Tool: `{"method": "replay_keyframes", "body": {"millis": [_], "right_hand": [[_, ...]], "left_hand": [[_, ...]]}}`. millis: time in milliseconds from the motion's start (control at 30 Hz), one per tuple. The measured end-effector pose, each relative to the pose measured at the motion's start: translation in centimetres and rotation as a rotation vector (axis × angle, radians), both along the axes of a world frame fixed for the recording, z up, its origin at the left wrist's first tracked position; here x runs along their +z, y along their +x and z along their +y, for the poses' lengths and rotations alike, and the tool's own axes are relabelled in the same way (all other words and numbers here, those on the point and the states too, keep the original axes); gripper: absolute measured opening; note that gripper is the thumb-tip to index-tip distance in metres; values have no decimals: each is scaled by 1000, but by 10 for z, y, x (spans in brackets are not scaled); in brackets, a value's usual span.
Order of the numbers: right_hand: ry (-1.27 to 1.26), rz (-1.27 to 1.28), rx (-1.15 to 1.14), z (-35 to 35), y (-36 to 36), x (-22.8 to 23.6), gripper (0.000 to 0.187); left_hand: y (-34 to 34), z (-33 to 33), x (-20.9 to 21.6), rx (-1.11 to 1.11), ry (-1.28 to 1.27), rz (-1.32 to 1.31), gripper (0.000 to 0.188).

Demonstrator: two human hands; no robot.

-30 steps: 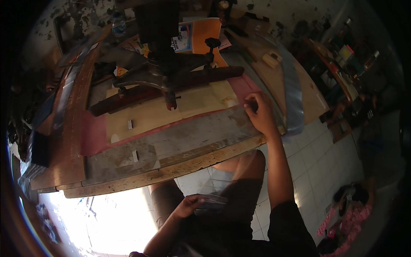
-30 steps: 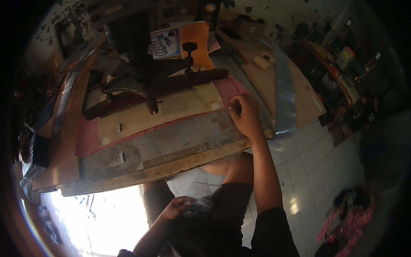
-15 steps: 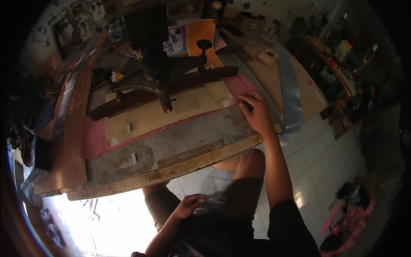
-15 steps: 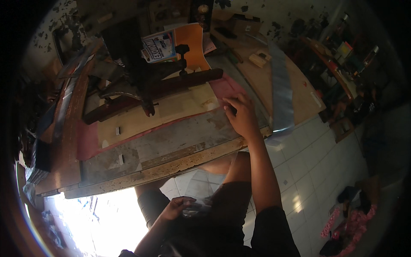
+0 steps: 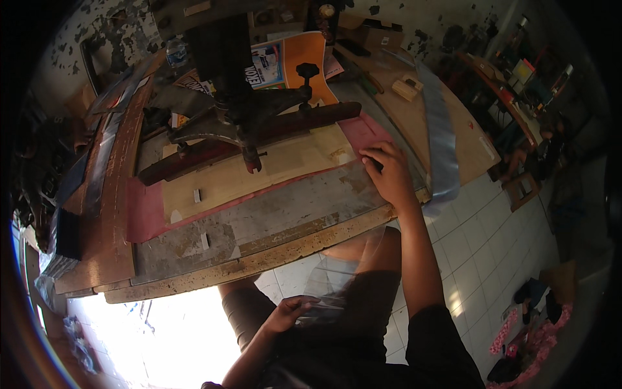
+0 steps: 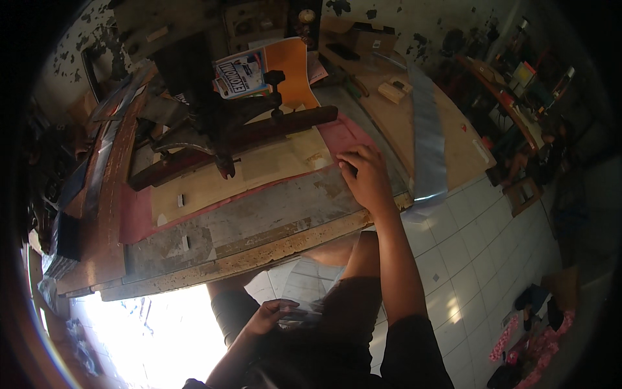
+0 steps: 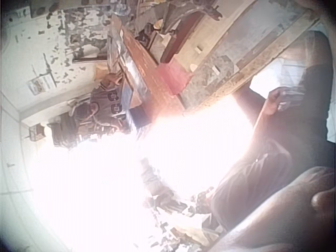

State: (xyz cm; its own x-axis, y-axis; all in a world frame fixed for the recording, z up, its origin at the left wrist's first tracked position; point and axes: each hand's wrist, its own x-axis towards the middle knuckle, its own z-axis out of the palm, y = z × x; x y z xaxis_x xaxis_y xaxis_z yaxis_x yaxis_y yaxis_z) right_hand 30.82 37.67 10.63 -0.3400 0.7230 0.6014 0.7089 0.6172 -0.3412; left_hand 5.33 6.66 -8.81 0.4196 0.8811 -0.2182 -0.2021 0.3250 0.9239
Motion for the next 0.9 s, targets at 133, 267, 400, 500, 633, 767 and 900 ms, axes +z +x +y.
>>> {"method": "replay_keyframes", "body": {"millis": [133, 267, 400, 500, 633, 767, 900], "right_hand": [[23, -29, -11, 1, -1, 0, 27], [-3, -71, -9, 3, 1, -2, 27], [7, -43, 8, 2, -1, -1, 26], [-5, -25, 8, 0, -1, 0, 25], [20, -34, 18, -2, -1, 1, 24], [61, -64, 14, -1, -1, 1, 24], [45, -43, 17, -2, 0, 1, 20]], "left_hand": [[0, 1, -1, -4, 10, -4, 28], [-1, 1, 4, -7, 12, 18, 28], [-1, 0, 7, -3, 26, 18, 28], [0, -1, 9, 5, 30, 5, 28], [0, -1, 11, -1, 30, 16, 27], [1, -1, 15, -3, 15, 13, 27], [1, -3, 15, 7, 12, 17, 27]]}}
